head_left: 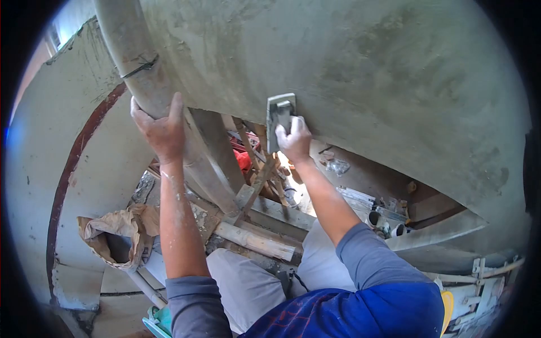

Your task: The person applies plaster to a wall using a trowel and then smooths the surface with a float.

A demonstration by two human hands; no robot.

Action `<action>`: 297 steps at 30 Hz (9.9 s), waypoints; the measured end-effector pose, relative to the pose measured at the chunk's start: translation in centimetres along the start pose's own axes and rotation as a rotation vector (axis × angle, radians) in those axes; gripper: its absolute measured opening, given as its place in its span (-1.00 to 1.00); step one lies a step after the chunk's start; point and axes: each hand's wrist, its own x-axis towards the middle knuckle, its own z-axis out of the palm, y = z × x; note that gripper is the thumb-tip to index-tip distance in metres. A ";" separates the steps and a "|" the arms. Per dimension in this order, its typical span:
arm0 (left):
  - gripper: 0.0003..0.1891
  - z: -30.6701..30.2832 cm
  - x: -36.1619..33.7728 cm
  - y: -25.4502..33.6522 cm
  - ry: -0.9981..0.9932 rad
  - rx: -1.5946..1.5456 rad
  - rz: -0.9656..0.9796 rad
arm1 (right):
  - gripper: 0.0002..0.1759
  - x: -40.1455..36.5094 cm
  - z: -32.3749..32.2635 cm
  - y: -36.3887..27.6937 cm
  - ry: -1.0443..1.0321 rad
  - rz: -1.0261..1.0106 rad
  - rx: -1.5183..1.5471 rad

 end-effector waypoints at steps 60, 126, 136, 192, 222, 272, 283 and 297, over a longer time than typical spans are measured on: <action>-0.10 0.0 0.0 -0.2 -0.010 0.059 0.030 | -0.61 0.7 0.3 -3.9 -0.285 0.117 0.253; -0.17 -0.4 0.0 0.4 0.042 0.074 0.003 | -0.65 22.7 -23.0 -2.1 -0.275 -0.893 -0.768; -0.17 -0.6 0.2 0.5 0.006 0.038 -0.043 | -0.73 25.2 -21.0 -2.1 -0.098 -1.000 -0.823; -0.14 -0.3 -0.3 0.0 -0.017 0.057 -0.059 | -0.75 28.8 -37.1 -0.9 0.350 -0.552 -0.753; -0.12 -0.3 -0.1 -0.7 -0.049 0.026 -0.068 | -0.70 17.3 -25.4 1.3 -0.130 -0.850 -0.754; -0.22 -0.5 0.6 -0.1 -0.105 0.151 -0.067 | -0.73 7.0 -48.2 14.0 0.628 -0.091 -0.732; -0.29 -0.3 0.7 0.3 -0.170 0.203 -0.215 | -0.69 8.3 -54.9 17.7 0.853 0.090 -0.731; -0.28 -0.6 2.8 -5.1 -0.145 0.124 -0.116 | -0.74 8.5 -70.4 22.6 0.920 0.284 -0.776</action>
